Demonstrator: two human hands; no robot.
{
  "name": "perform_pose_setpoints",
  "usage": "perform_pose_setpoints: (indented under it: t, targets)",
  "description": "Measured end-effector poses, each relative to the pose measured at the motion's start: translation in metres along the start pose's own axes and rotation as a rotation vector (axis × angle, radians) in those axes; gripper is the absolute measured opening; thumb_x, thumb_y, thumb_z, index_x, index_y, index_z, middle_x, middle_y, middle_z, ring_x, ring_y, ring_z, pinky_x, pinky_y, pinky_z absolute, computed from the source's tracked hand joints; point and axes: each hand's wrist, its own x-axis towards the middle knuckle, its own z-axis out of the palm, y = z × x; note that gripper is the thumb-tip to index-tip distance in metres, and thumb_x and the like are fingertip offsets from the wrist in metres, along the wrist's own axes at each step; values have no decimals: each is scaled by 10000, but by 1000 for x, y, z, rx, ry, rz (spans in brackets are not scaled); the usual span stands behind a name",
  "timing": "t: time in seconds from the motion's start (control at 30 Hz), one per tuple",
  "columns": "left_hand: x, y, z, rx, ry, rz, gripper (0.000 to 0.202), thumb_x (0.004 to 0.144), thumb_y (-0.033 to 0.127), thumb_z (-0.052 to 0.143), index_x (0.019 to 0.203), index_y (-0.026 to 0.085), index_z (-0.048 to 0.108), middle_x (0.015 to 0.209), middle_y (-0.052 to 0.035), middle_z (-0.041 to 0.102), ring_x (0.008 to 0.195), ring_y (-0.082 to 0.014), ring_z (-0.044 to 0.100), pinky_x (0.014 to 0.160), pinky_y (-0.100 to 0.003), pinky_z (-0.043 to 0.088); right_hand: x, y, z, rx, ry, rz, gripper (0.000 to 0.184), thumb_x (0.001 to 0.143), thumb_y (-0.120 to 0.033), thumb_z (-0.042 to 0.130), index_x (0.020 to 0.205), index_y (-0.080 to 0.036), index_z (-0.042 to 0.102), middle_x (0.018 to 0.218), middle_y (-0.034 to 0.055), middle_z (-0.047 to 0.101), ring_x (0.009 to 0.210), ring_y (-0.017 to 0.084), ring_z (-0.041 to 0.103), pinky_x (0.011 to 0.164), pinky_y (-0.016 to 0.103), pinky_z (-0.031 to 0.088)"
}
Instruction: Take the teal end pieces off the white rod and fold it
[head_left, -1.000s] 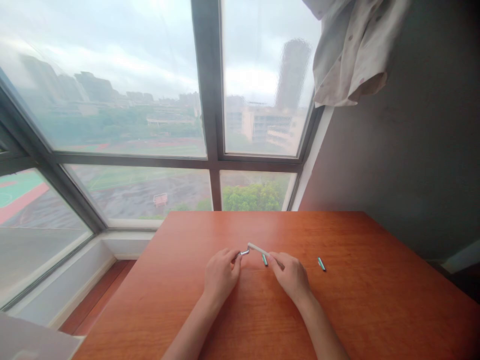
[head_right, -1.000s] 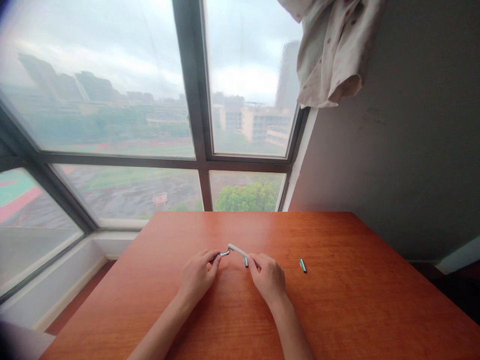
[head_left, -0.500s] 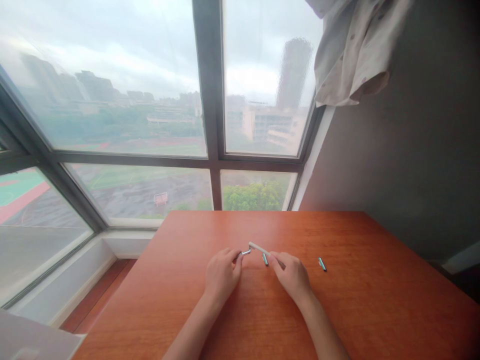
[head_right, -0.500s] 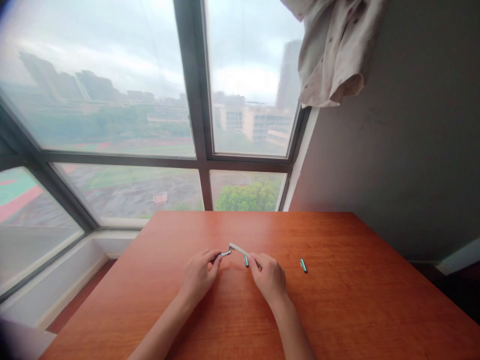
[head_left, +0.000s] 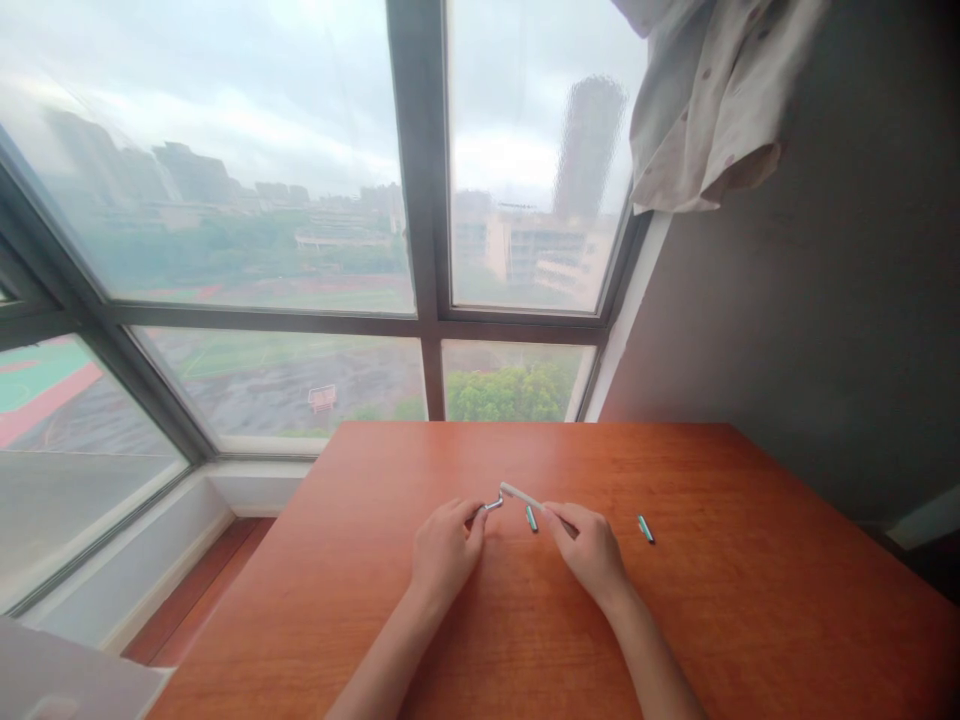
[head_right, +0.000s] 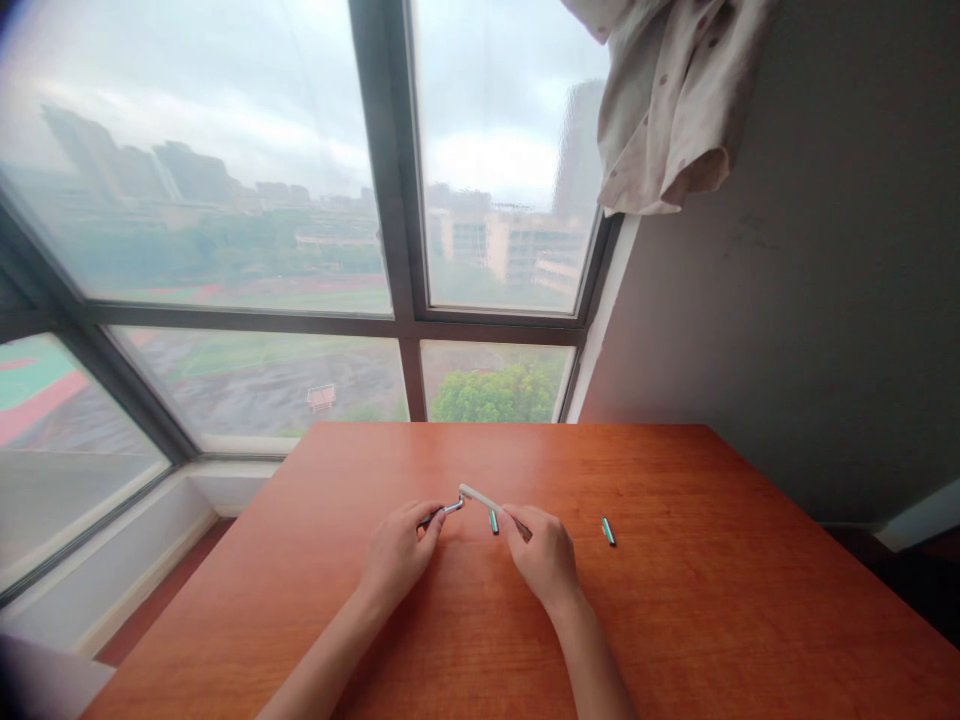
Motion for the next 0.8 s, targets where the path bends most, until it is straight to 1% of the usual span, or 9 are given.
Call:
perform_pose_setpoints:
  t: [0.17,0.27,0.33,0.43,0.5,0.6,0.7,0.8]
  targets:
    - [-1,2,1,15,3,38,229,910,281,488,981,260,705,875,-42,712,811,-190,626,703,-256,410,-1,6,3,-128,-31,10,307,923,-373,456,932,-283,750,808,38,738,740,186,662,665,234,456]
    - [-2,3,1,-4,7,54,227,907,278,486,960,253,706,859,-37,713,784,-184,622,683,-251,405,-1,11,4,-213,2,50,292,917,-379,470,923,-285,747,784,38,727,733,194,662,630,238,444]
    - [-1,3,1,-23,15,50,237,909,286,476,959,245,704,854,-40,712,775,-183,620,676,-250,406,-1,13,5,-198,36,53,294,912,-384,477,927,-269,747,805,49,729,736,199,665,631,244,451]
    - [0,1,2,-61,20,34,255,905,296,465,952,230,707,846,-49,713,770,-189,622,676,-255,411,-1,13,6,-69,53,21,322,918,-385,464,937,-242,752,875,71,739,758,200,672,671,253,478]
    - [1,1,2,-129,2,22,261,896,302,469,950,221,711,850,-50,721,765,-192,627,672,-252,416,0,11,6,-5,30,0,329,916,-386,463,931,-237,757,900,78,743,777,207,676,691,262,493]
    - [1,2,1,-249,-36,20,272,878,332,487,933,204,720,806,-45,718,719,-191,615,641,-247,412,0,11,6,22,6,4,344,917,-395,455,929,-234,759,918,85,746,798,221,681,716,282,506]
    - [1,6,0,-403,-67,26,309,870,383,501,927,176,723,746,-39,686,668,-181,574,606,-246,389,0,11,5,33,36,30,359,912,-419,457,930,-226,759,916,93,745,804,232,680,734,298,510]
    - [3,6,1,-594,-86,-24,352,855,446,523,950,155,697,684,-13,628,615,-153,515,573,-237,357,1,9,5,130,62,52,380,901,-448,468,924,-204,759,863,93,744,763,230,674,697,291,517]
